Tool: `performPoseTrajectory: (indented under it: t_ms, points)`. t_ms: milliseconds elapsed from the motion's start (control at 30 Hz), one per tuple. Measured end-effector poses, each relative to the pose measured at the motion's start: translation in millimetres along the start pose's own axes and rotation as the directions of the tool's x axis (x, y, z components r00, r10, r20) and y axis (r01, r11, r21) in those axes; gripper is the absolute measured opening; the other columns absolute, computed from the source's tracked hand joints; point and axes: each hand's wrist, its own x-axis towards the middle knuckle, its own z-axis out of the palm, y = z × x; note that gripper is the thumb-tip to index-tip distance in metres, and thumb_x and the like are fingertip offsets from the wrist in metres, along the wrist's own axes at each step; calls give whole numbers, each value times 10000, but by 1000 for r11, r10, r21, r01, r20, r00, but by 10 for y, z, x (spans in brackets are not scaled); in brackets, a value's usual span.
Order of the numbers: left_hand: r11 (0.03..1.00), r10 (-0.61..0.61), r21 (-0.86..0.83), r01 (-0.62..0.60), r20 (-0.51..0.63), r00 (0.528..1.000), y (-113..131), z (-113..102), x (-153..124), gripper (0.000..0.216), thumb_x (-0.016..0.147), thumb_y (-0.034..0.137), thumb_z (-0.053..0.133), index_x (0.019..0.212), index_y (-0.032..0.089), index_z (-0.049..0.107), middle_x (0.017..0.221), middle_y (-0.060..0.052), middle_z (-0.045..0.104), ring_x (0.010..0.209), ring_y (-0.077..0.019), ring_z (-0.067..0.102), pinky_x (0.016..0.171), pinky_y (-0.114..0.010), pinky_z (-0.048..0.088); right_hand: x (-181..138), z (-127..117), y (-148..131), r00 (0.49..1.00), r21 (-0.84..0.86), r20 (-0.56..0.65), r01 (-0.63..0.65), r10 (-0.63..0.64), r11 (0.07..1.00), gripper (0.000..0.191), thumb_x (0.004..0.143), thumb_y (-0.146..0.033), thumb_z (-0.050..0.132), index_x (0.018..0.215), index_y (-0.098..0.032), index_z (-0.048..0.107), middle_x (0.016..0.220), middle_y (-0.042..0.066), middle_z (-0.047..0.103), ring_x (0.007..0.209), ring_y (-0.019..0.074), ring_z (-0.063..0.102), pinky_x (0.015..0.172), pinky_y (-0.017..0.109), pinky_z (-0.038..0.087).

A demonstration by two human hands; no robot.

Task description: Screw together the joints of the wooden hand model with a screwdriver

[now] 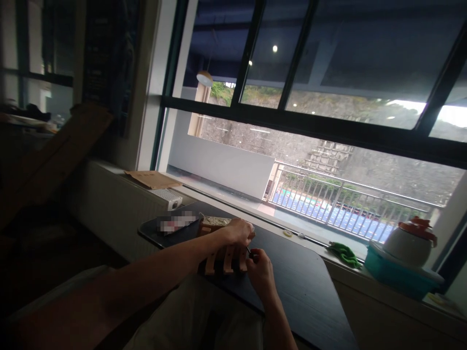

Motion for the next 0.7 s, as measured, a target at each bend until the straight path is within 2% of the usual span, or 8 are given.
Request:
performPoseTrajectory:
  t_ms: [133, 300, 433, 567, 700]
  points:
    - [1000, -3, -2, 3, -7, 1000, -8, 5, 10, 265, 897, 313, 557, 1093, 137, 589, 1110, -82, 614, 982, -209, 603, 845, -417, 504, -91, -58, -5, 993, -91, -2, 116, -116, 989, 292, 900, -219, 421, 1133, -220, 598, 950, 49, 686, 864, 186, 644, 734, 282, 478]
    - [1000, -11, -12, 11, 4, 1000, -7, -13, -1, 266, 905, 324, 542, 1092, 140, 590, 1111, -82, 614, 977, -206, 605, 843, -413, 505, -104, -92, -71, 987, -164, 4, 162, -163, 973, 328, 838, -132, 481, 1101, -233, 649, 879, 81, 687, 821, 209, 651, 744, 301, 438]
    - [1000, -20, -24, 20, 14, 1000, 8, -33, -24, 262, 900, 309, 552, 1101, 144, 586, 1123, -82, 609, 985, -208, 602, 847, -415, 504, -66, 0, -81, 995, -86, -23, 92, -94, 992, 285, 899, -207, 464, 1130, -244, 628, 925, 56, 681, 867, 192, 635, 763, 308, 458]
    - [999, -13, -29, 14, 17, 1000, 11, -41, -27, 267, 904, 311, 547, 1110, 146, 581, 1125, -83, 606, 977, -206, 604, 836, -410, 510, -8, 110, -29, 999, 35, -12, -39, 39, 999, 298, 911, -348, 514, 1129, -155, 578, 1030, 50, 628, 837, 157, 616, 714, 328, 521]
    - [1000, -7, -22, 7, 10, 1000, -7, -21, -8, 270, 902, 303, 550, 1117, 143, 578, 1134, -84, 601, 989, -213, 600, 843, -417, 507, 25, 95, -34, 997, 20, -18, -78, 78, 997, 308, 900, -359, 535, 1122, -147, 566, 1063, 57, 607, 850, 156, 609, 720, 339, 528]
